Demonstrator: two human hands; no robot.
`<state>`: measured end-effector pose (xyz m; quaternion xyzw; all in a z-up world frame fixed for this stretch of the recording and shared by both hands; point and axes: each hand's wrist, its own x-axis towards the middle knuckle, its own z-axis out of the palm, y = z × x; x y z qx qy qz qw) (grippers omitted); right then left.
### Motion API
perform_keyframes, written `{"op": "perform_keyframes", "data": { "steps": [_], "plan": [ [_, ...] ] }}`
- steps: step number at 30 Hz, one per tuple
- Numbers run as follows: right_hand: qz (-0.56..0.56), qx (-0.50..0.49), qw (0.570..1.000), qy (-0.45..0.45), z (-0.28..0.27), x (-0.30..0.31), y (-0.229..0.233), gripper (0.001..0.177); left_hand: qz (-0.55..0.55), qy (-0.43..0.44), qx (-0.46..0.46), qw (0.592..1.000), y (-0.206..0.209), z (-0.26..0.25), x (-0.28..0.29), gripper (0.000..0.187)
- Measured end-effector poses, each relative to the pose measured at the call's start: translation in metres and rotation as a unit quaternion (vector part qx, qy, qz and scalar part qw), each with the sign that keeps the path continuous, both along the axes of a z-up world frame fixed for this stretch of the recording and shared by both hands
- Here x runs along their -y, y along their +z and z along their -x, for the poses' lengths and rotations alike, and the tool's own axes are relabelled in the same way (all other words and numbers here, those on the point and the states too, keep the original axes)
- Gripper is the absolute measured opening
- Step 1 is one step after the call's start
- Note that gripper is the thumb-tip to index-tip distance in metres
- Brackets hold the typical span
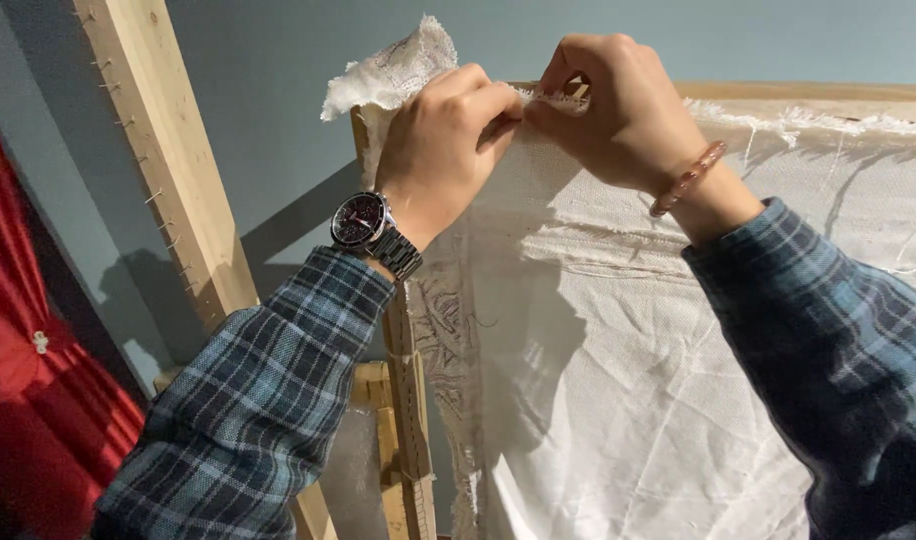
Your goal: Stretching fabric onto a frame and using a tufting gun to create a rug
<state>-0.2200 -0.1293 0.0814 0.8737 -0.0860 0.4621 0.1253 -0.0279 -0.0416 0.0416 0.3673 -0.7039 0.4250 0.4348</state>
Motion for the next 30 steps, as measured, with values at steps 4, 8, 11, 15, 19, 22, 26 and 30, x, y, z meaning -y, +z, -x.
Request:
{"op": "perform_keyframes", "data": {
  "steps": [4, 8, 11, 15, 19, 22, 26, 30],
  "plan": [
    [-0.063, -0.088, 0.988, 0.113, 0.020, -0.014, 0.019, 0.003, -0.029, 0.046, -0.014, 0.998, 0.003, 0.006, -0.001, 0.008],
    [-0.056, -0.062, 0.994, 0.066, 0.039, -0.022, 0.019, 0.016, -0.007, 0.050, 0.006, 0.999, 0.004, 0.013, -0.002, 0.022],
    [0.003, -0.074, 0.997, 0.008, 0.043, -0.010, 0.015, 0.019, -0.019, -0.015, 0.020, 1.000, 0.007, 0.020, -0.007, 0.041],
    [0.074, -0.062, 0.995, -0.027, 0.039, 0.007, 0.006, 0.032, -0.038, -0.043, 0.002, 0.998, 0.007, 0.023, -0.005, 0.051],
    [0.093, -0.046, 0.993, -0.051, 0.031, 0.016, 0.002, 0.035, -0.044, -0.042, -0.009, 0.998, 0.006, 0.024, -0.006, 0.051],
    [0.038, -0.068, 0.995, -0.068, 0.030, 0.011, 0.005, 0.038, -0.041, -0.041, -0.006, 0.998, 0.005, 0.024, -0.008, 0.047],
    [-0.002, -0.096, 0.989, -0.112, 0.031, 0.001, 0.011, 0.045, -0.038, -0.033, -0.014, 0.999, 0.002, 0.026, -0.012, 0.043],
    [-0.072, -0.122, 0.986, -0.088, 0.032, -0.012, 0.017, 0.030, -0.036, -0.050, -0.025, 0.998, 0.000, 0.027, -0.013, 0.045]
  ]
}}
